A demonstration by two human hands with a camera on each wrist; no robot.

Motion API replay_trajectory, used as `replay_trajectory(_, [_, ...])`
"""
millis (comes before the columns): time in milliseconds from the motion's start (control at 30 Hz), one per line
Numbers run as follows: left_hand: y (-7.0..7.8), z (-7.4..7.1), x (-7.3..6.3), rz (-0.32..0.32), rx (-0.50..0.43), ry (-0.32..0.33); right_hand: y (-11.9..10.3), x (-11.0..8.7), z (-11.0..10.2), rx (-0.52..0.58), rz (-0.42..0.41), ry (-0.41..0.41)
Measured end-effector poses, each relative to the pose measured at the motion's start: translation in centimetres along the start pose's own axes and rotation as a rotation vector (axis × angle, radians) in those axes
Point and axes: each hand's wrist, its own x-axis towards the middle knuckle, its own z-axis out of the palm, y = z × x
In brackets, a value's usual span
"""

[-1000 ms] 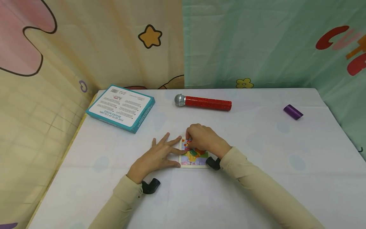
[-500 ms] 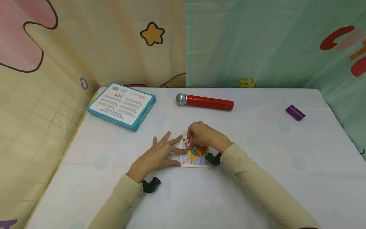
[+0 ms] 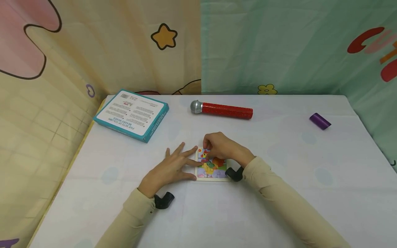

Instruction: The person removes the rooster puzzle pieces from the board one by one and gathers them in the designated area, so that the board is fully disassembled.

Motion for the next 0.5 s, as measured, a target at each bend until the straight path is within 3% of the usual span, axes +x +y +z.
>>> replay_trajectory(500, [0.1,-0.3,-0.1,-0.003,0.009,-0.015,1.3,-0.8,0.4,0.187,-0.115,0.141])
